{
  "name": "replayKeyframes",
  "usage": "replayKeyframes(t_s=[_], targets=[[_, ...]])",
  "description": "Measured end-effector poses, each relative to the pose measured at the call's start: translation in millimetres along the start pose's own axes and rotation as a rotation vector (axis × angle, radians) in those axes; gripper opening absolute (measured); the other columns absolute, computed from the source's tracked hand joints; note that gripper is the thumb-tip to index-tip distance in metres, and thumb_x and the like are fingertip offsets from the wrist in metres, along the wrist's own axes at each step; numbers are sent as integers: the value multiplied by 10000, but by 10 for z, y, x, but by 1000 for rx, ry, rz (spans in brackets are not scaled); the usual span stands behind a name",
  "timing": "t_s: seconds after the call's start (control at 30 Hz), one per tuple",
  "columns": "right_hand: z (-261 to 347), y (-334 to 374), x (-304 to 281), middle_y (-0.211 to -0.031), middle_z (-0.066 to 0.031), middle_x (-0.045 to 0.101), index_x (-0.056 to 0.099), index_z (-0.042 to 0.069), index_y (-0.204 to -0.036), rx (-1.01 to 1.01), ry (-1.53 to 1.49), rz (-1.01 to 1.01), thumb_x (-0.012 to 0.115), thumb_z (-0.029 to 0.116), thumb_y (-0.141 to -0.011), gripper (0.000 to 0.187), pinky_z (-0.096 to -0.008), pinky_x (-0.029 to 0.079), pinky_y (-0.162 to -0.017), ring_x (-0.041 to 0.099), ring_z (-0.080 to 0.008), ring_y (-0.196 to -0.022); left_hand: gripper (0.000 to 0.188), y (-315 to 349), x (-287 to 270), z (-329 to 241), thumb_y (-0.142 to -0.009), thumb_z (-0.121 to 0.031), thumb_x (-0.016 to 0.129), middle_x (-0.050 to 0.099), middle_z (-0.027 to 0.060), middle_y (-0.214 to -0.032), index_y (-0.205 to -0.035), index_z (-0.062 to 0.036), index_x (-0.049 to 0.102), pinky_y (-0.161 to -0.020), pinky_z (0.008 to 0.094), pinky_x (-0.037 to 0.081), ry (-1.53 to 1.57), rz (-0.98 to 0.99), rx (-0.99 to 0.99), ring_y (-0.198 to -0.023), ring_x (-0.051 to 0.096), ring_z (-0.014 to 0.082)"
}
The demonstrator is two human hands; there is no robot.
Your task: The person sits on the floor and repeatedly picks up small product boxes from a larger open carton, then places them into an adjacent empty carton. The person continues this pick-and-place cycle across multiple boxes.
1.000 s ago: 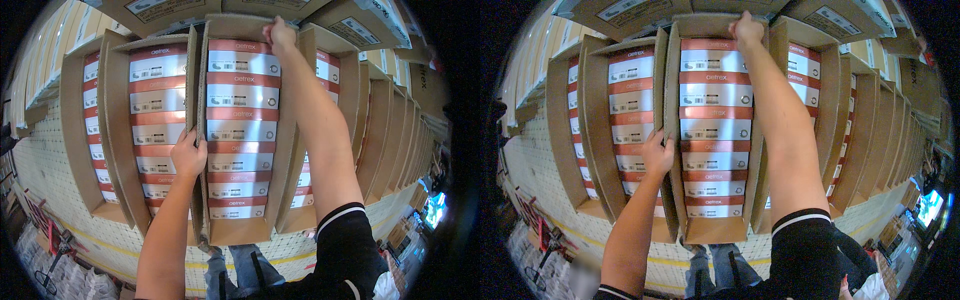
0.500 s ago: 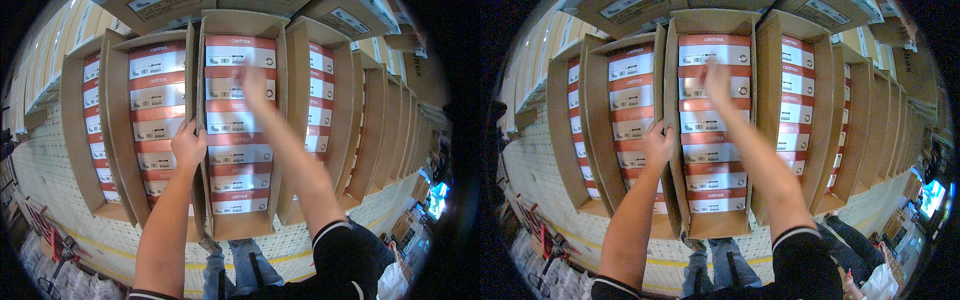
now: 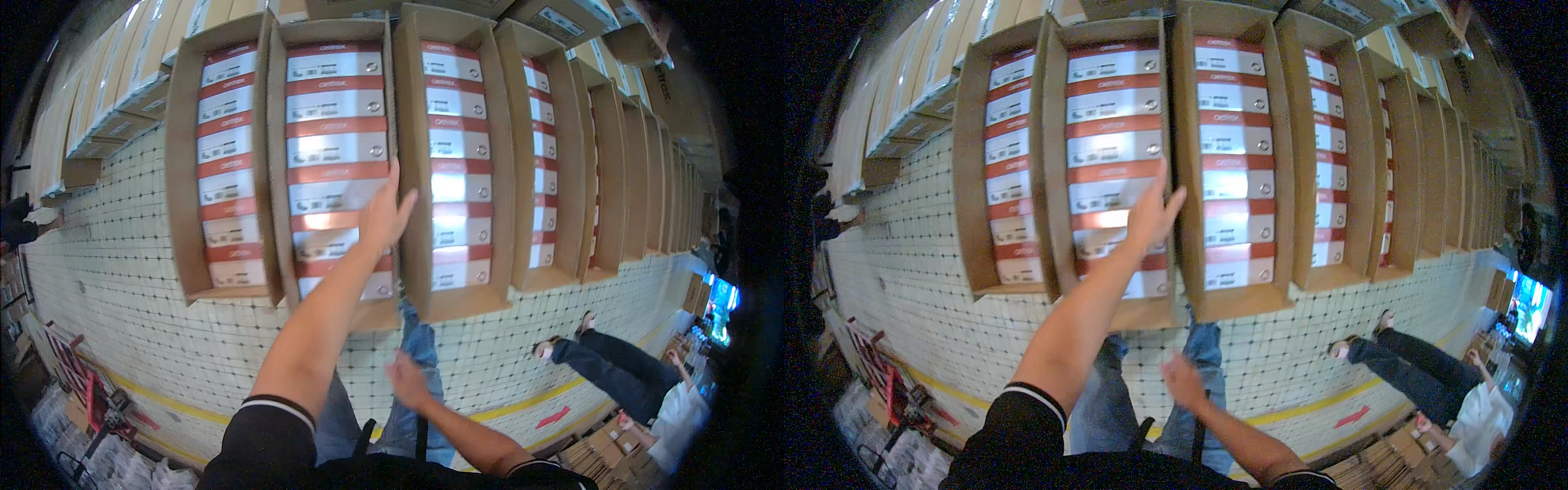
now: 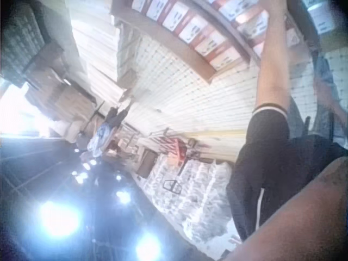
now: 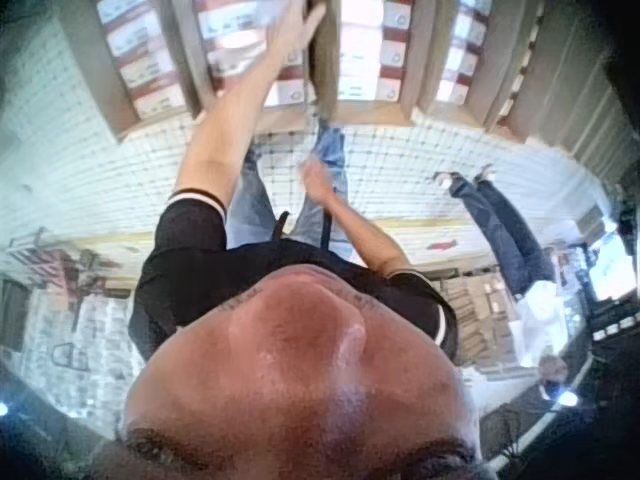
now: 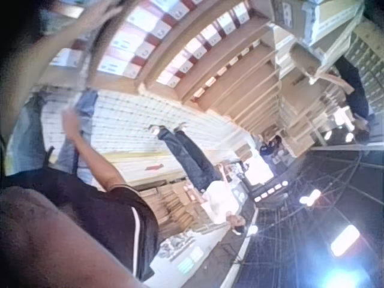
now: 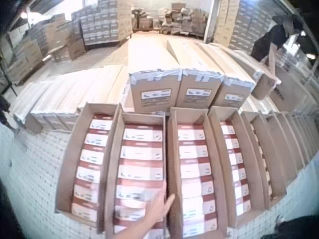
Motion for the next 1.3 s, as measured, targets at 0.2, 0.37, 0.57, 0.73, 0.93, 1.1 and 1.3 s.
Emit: replayKeyframes(t_s=[0.2,0.37,0.57,0.73,0.93,1.1,1.3], targets=[[127,-834,62,-1186,-286,623,348,-1,-1468,42,-37,-243,586,275,-919,659,-500,483,-929,631,-453,-958,384,2556,-1016,938,-905,-283,694,680,170,-970,-1163,-5,633,-803,426,522,-26,-262,-355,-863,650,316],[431,-908,-324,-1172,-276,639,506,15,-1377,-146,146,-178,580,285,-890,562,-488,498,-922,635,-443,-988,493,2712,-1241,1433,-919,-349,659,688,213,-912,-1255,-1,565,-808,438,520,-177,-297,-617,-877,671,329],[423,-1154,-367,-1121,-252,686,676,-12,-1117,79,483,-145,522,382,-957,453,-475,525,-924,656,-418,-1060,362,2413,-1071,1881,-952,-284,530,703,287,-865,-1068,42,637,-719,435,568,-184,208,-635,-755,730,360],[839,-1114,-614,-1062,-220,716,727,-8,-1026,-142,833,24,524,328,-970,396,-484,557,-843,695,-401,-965,344,2293,-1453,1488,-923,-207,512,628,160,-645,-781,94,598,-469,382,524,-27,167,-486,-549,656,248],[1839,-646,-1844,-784,-184,706,705,-71,-875,-385,623,-126,474,294,-951,439,-423,559,-732,693,-312,-688,320,2040,-2286,164,-949,-219,526,568,90,-606,-739,15,586,-445,327,415,101,147,-459,-482,545,186],[2292,-573,-2117,-944,-288,702,744,-49,-884,-333,814,-177,507,402,-875,510,-473,537,-851,691,-418,-923,207,1801,-2542,-338,-987,-172,501,568,20,-661,-849,-33,566,-426,230,431,183,89,-507,-506,534,100],[2351,-604,-2124,-923,-270,711,753,-35,-850,-353,834,-276,513,353,-834,456,-463,534,-846,693,-398,-909,194,1804,-2535,-275,-998,-176,507,561,7,-666,-870,-41,563,-423,211,426,214,87,-518,-520,538,83]])
Point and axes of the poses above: each hand's wrist, its own y-axis away from the middle knuckle, its own x-axis out of the palm, z = x × y, the point moved 5 cm from there along -y, towards the middle knuckle
